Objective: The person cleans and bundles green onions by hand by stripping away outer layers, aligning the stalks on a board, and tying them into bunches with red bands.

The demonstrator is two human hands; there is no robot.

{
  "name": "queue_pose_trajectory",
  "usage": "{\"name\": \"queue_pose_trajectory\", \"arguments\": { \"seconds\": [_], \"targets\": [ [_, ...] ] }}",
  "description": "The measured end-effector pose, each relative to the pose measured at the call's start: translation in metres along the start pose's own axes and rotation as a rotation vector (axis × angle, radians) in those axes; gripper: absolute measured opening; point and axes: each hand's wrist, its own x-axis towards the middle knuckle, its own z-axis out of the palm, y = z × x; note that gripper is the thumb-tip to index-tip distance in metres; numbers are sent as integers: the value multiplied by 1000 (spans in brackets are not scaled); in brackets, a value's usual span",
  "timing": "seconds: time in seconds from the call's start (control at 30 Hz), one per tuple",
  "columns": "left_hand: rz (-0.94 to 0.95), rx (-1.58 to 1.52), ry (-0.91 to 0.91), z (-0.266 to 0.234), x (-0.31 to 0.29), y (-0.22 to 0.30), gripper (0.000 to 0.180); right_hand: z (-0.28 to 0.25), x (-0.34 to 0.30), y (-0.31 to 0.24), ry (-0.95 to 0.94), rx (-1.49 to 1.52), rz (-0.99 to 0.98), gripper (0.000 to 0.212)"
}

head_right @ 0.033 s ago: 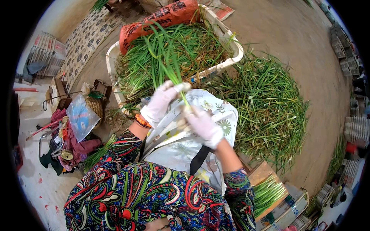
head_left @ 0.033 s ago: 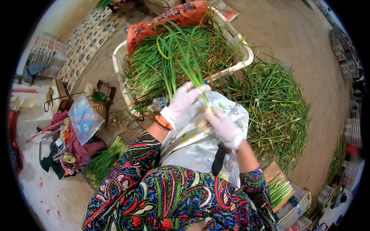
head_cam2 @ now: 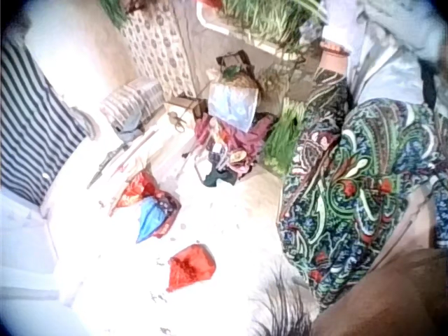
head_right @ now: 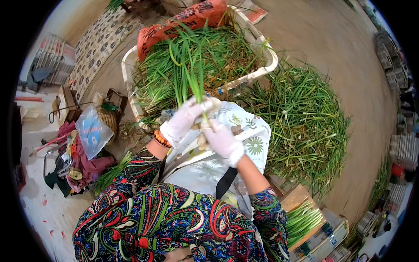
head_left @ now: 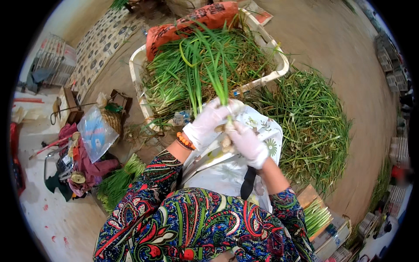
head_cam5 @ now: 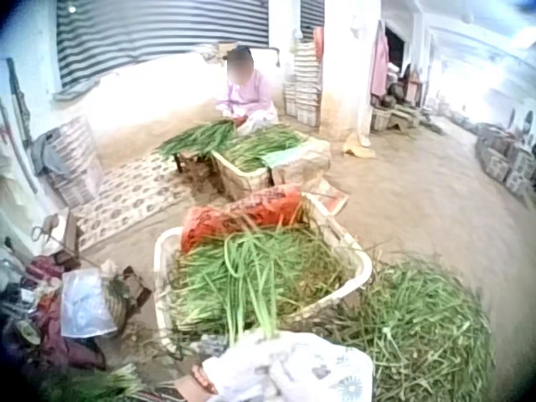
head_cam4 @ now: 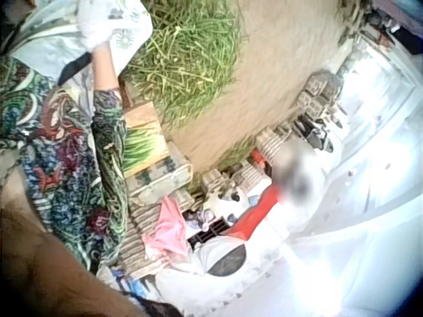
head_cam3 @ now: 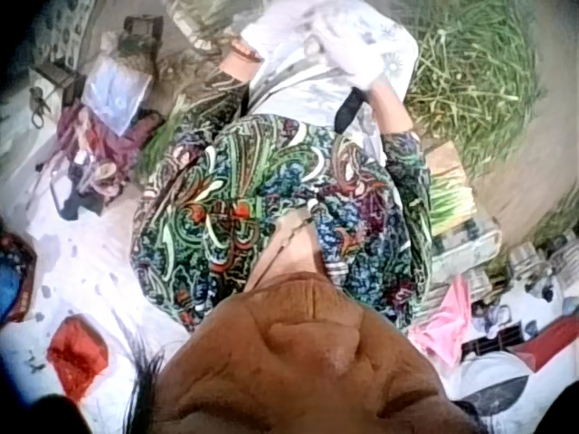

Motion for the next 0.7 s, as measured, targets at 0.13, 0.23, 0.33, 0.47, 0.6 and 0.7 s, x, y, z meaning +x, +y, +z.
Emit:
{"name": "queue_pose_trajectory", "arguments": {
  "seconds": [0.13, 0.23, 0.33, 0.47, 0.6, 0.7],
  "targets": [
    [-225, 21, -155, -44, -18, -5, 52, 35, 23, 5, -53, -610, -280, 25],
    [-164, -547, 20, -121, -22, 0, 54, 25, 36, 25, -14, -929, -317, 32],
    [-58, -954, -109, -185, -34, -6, 50, 26, 74, 24, 144, -897, -123, 36],
    [-164, -1030, -76, -174, -40, -13, 45, 36, 136, 49, 160, -986, 57, 50],
    [-196, -1161, -233, -157, -38, -27, 47, 34, 154, 53, -8, -332, 395, 41],
    [-164, -932, -147, -160, -42, -24, 42, 26, 137, 27, 122, 3, 237, 35]
  ]
}}
